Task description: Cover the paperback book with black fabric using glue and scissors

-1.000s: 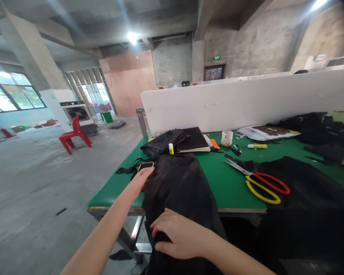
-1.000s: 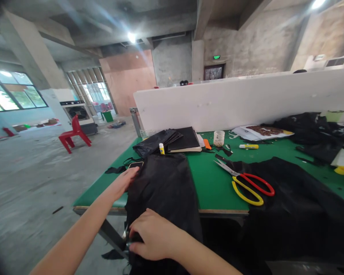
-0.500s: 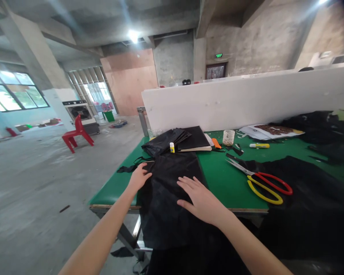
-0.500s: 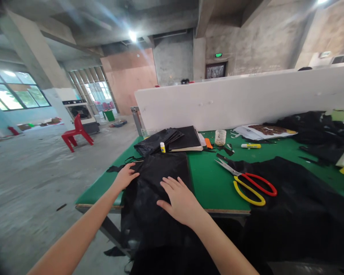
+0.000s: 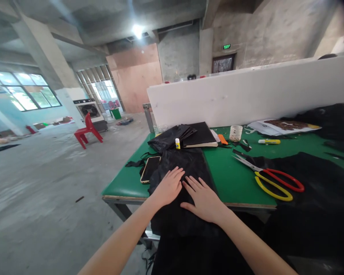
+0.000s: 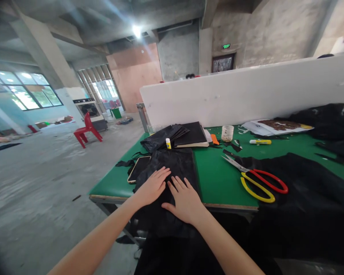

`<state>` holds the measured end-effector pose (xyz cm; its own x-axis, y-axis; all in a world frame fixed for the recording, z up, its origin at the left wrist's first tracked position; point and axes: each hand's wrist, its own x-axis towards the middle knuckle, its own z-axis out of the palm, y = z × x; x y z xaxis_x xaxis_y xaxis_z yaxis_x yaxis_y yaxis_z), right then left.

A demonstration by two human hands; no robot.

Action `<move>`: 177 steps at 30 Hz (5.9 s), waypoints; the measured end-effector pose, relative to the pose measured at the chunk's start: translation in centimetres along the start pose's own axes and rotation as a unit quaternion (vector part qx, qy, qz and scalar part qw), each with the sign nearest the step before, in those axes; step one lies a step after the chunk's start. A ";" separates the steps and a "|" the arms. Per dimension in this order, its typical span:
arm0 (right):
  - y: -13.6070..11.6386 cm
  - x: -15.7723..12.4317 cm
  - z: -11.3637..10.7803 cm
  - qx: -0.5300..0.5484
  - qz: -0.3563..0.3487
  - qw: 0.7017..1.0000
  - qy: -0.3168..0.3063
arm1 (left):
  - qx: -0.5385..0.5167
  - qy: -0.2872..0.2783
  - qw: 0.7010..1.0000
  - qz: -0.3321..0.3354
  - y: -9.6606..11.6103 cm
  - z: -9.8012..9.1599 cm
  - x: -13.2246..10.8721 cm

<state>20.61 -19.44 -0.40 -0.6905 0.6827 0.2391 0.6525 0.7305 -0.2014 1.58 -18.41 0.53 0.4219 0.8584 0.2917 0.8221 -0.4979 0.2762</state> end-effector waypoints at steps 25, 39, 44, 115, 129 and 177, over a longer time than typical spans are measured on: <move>-0.1 -0.4 0.1 -0.038 -0.019 0.999 -0.006 | 0.004 -0.069 0.997 -0.022 -0.1 -3.2 -10.2; 0.2 -0.1 1.0 -0.058 -0.030 0.998 -0.010 | -0.548 0.313 0.684 -0.365 6.6 -5.7 -15.7; 0.5 0.0 1.3 -0.053 -0.034 0.998 0.001 | -0.535 0.349 0.654 -0.405 5.5 -5.0 -16.1; 0.5 0.1 1.5 -0.052 -0.030 0.998 -0.005 | -0.601 0.369 0.575 -0.415 0.5 1.0 -20.3; 0.6 0.2 1.6 -0.058 -0.037 0.998 0.002 | -0.555 0.352 0.648 -0.384 2.7 -0.5 -19.5; 0.2 -0.2 0.6 -0.047 -0.033 0.998 0.012 | -0.051 0.016 0.902 -0.428 0.8 2.1 -20.9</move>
<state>20.69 -19.37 -1.08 -0.7257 0.6318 0.2724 0.6330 0.7683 -0.0954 -5.75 -36.54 -7.30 -0.3638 0.9305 -0.0428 0.8014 0.3361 0.4947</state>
